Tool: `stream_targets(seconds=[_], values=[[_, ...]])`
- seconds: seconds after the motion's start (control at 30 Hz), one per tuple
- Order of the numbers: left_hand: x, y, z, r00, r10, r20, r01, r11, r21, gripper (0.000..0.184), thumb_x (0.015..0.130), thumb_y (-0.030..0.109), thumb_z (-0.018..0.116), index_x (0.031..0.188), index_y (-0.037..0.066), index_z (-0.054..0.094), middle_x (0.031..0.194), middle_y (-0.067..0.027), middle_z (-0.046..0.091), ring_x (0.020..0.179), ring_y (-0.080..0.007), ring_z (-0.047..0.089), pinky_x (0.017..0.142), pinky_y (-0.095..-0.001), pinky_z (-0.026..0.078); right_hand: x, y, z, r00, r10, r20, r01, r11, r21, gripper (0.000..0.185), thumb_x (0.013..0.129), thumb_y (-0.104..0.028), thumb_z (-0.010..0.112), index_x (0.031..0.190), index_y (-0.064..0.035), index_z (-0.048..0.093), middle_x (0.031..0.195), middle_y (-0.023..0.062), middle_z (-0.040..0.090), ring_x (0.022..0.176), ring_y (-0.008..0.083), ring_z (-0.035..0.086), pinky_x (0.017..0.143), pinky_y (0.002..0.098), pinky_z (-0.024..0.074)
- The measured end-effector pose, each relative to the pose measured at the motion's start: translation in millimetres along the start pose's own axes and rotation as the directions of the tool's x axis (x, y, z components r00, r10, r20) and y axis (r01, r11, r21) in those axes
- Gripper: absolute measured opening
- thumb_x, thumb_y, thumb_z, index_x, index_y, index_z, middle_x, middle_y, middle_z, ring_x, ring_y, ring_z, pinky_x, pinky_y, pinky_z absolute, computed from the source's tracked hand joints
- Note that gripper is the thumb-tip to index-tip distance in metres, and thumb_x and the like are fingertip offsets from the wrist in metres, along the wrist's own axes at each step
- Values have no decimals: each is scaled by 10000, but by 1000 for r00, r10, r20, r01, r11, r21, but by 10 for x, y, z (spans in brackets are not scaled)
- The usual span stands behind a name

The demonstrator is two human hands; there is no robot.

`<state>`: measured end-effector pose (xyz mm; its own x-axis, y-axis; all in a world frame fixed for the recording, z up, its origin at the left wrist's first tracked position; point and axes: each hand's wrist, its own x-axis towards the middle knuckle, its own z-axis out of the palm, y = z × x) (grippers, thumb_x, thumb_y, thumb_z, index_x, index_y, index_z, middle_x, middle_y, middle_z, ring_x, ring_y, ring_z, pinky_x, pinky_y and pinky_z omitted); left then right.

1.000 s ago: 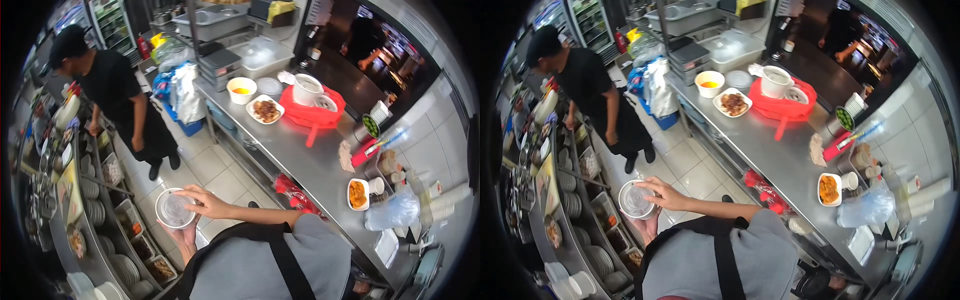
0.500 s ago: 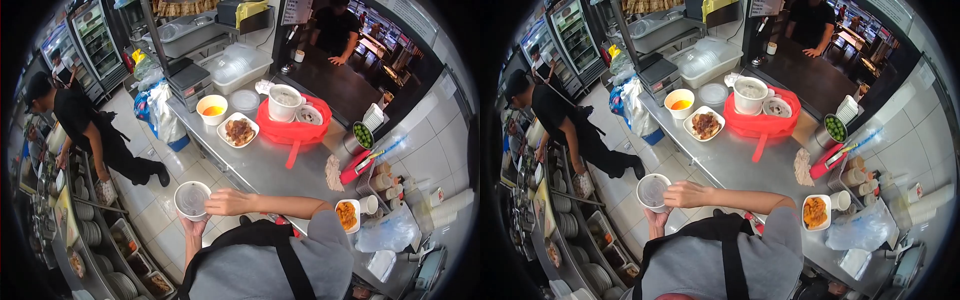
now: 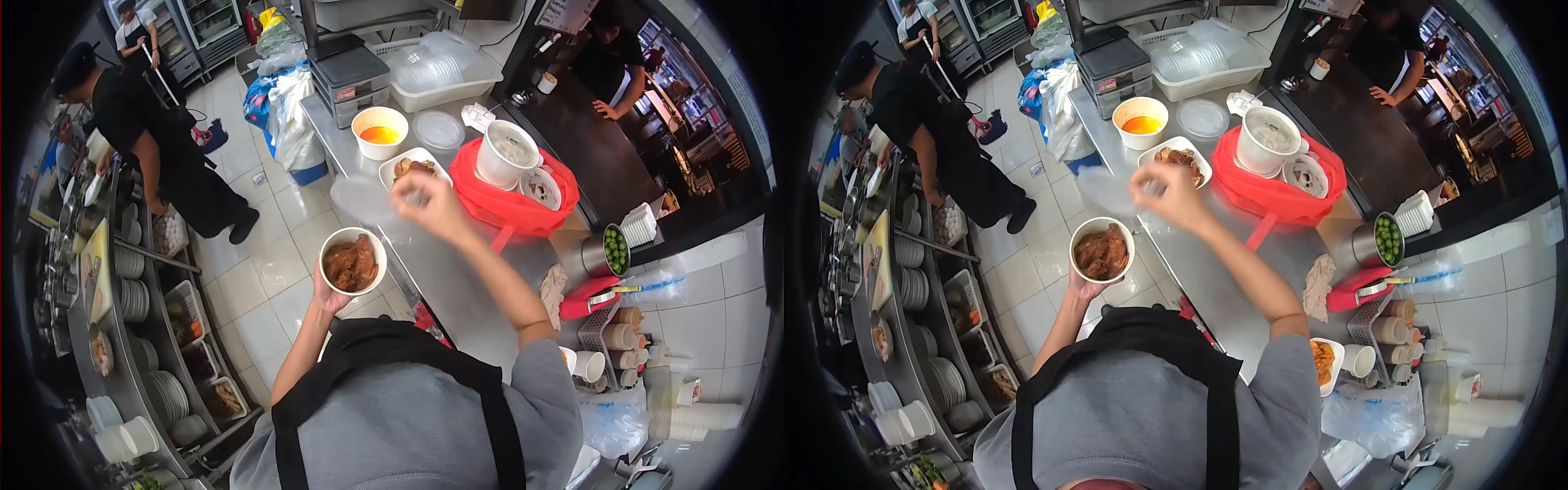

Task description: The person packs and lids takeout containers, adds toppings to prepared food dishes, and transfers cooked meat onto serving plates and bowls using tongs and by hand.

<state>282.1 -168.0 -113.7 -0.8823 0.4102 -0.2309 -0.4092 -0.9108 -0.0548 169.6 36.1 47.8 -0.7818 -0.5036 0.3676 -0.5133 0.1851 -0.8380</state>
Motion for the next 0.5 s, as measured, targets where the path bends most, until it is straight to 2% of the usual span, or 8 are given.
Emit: stream_targets(seconds=[0.07, 0.13, 0.17, 0.23, 0.3, 0.37, 0.47, 0.5], values=[[60, -5, 7, 997, -49, 59, 47, 999, 23, 721, 836, 585, 390, 1356, 100, 271, 1336, -201, 353, 1136, -444, 438, 773, -646, 455, 210, 254, -141, 965, 258, -43, -236, 930, 283, 92, 768, -126, 596, 731, -41, 588, 673, 0, 593, 534, 39, 492, 465, 195, 383], [88, 11, 87, 992, -87, 96, 86, 996, 20, 725, 834, 593, 388, 1359, 109, 266, 1337, -191, 358, 1135, -434, 444, 779, -635, 456, 416, 512, -366, 899, 426, -102, -341, 827, 448, 102, 783, -127, 580, 717, -48, 575, 645, 19, 572, 468, 41, 429, 414, 199, 341], [120, 51, -13, 989, -54, 140, 46, 997, 60, 724, 827, 599, 392, 1355, 116, 281, 1336, -184, 367, 1168, -426, 414, 787, -622, 454, 561, 672, -493, 858, 499, -124, -370, 767, 524, 110, 791, -127, 572, 710, -52, 568, 631, 28, 562, 435, 42, 397, 388, 201, 320], [23, 50, 96, 973, -13, 232, 14, 1000, 0, 700, 822, 569, 426, 1344, 119, 304, 1337, -178, 367, 1178, -418, 403, 797, -590, 459, 808, 1347, -683, 743, 629, -228, -345, 652, 675, 105, 821, -156, 538, 778, -63, 516, 646, 35, 490, 458, 67, 367, 357, 239, 263], [-111, 162, -18, 981, 39, 190, -30, 998, -46, 683, 803, 518, 488, 1330, 116, 325, 1319, -189, 371, 1171, -402, 398, 803, -558, 464, 990, 1885, -738, 614, 698, -370, -284, 632, 721, 146, 854, -235, 464, 881, -91, 470, 667, 77, 492, 446, 115, 394, 362, 240, 286], [-303, 249, -169, 979, 118, 164, -100, 988, -118, 682, 785, 479, 537, 1319, 106, 336, 1300, -207, 371, 1173, -387, 378, 803, -536, 470, 1168, 2220, -704, 387, 787, -480, -204, 581, 788, 141, 823, -140, 437, 851, -16, 496, 675, 136, 538, 441, 160, 454, 354, 301, 363], [-702, 216, -119, 953, 258, 159, -227, 956, -186, 695, 771, 457, 568, 1313, 89, 337, 1283, -229, 365, 1193, -375, 337, 810, -530, 469, 1465, 3198, -590, 27, 662, -749, -314, 717, 622, 182, 832, -145, 440, 867, 24, 498, 754, 168, 584, 611, 234, 580, 499, 349, 476], [-860, 176, -46, 938, 294, 182, -258, 946, -198, 695, 772, 457, 567, 1313, 88, 335, 1287, -231, 358, 1197, -375, 332, 814, -532, 466, 1503, 3334, -592, -23, 617, -786, -426, 706, 566, 182, 836, -150, 439, 892, 14, 493, 786, 169, 572, 642, 243, 578, 521, 358, 478]])
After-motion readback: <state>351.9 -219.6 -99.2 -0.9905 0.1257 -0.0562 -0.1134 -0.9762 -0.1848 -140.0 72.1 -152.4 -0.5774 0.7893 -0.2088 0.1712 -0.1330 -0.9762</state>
